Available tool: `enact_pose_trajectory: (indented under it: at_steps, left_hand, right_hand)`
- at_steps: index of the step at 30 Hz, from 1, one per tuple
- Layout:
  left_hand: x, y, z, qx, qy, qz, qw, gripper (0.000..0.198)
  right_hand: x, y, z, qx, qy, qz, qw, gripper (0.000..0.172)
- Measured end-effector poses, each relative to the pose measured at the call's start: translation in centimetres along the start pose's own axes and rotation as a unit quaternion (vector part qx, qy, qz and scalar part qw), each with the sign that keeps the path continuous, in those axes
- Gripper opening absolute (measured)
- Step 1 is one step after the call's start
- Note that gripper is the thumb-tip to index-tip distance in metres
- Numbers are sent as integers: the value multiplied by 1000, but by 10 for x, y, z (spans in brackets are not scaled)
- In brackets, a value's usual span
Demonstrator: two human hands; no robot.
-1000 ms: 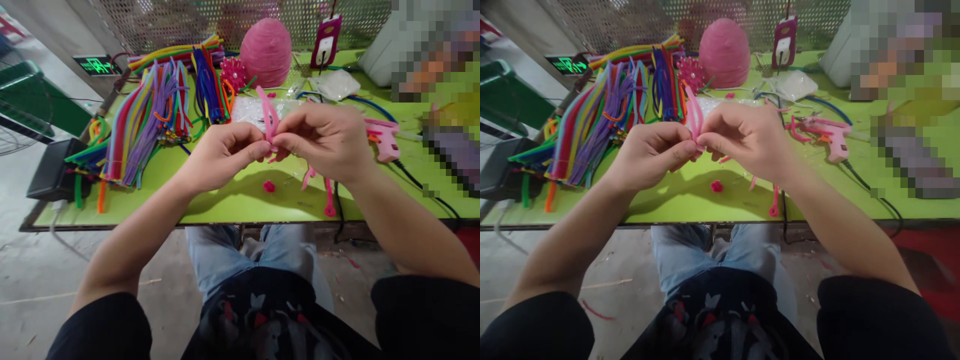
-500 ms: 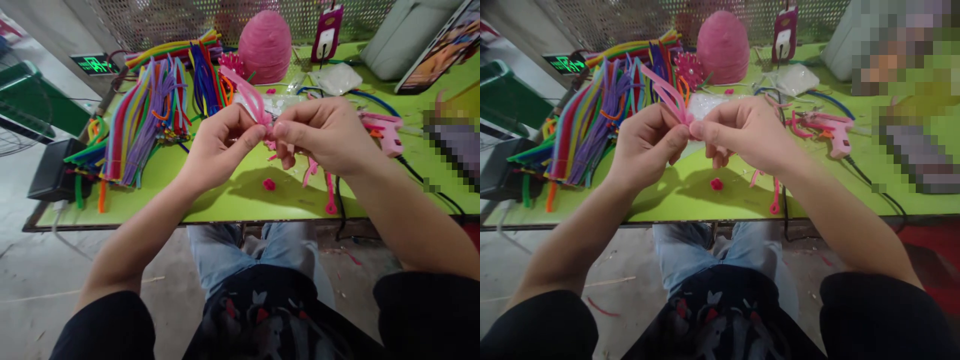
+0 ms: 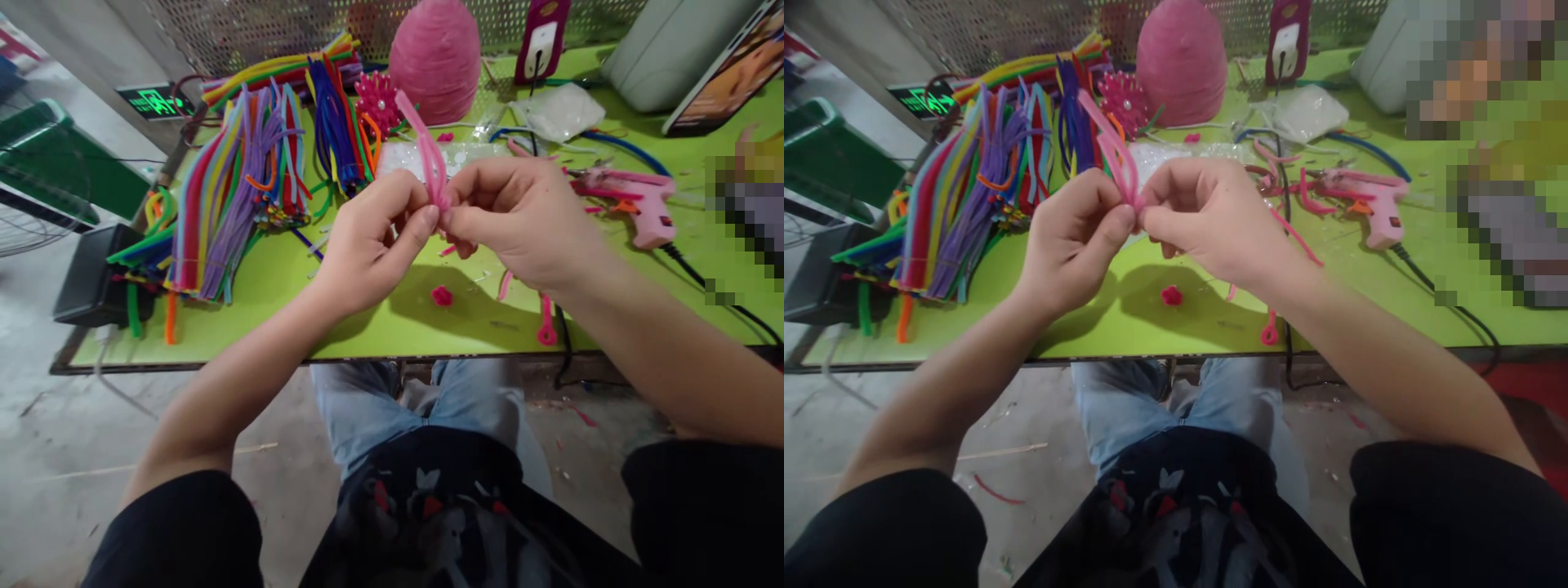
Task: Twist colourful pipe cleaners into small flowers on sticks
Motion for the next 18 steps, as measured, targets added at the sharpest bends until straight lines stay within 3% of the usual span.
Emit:
enact_pose_trajectory:
  at_steps: [5, 10, 14, 16, 18]
  left_hand:
    - [-9, -2, 9, 39, -95, -28, 994, 59]
    - [-9, -1, 1, 50, -115, -29, 992, 60]
    - [-6, -3, -5, 61, -115, -25, 991, 57]
    - [-6, -5, -4, 76, -99, -16, 992, 57]
    - [-8, -5, -2, 79, -94, -7, 992, 58]
  right_hand:
    - [-1, -14, 26, 168, -117, -51, 978, 28]
    - [-6, -26, 37, 265, -259, -52, 927, 22]
    - [-12, -28, 36, 272, -402, -40, 873, 28]
    - [-13, -28, 33, 259, -410, -38, 873, 32]
    - [-13, -28, 30, 236, -381, -44, 893, 33]
Point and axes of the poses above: each hand's wrist, its own y-axis towards the middle knuckle, its own x-axis out of the back of the hand, z = x × y, the point moved 8 cm from there along y, towards the middle knuckle, and after that the axes turned 4 degrees about y, right-handed, at the moved point
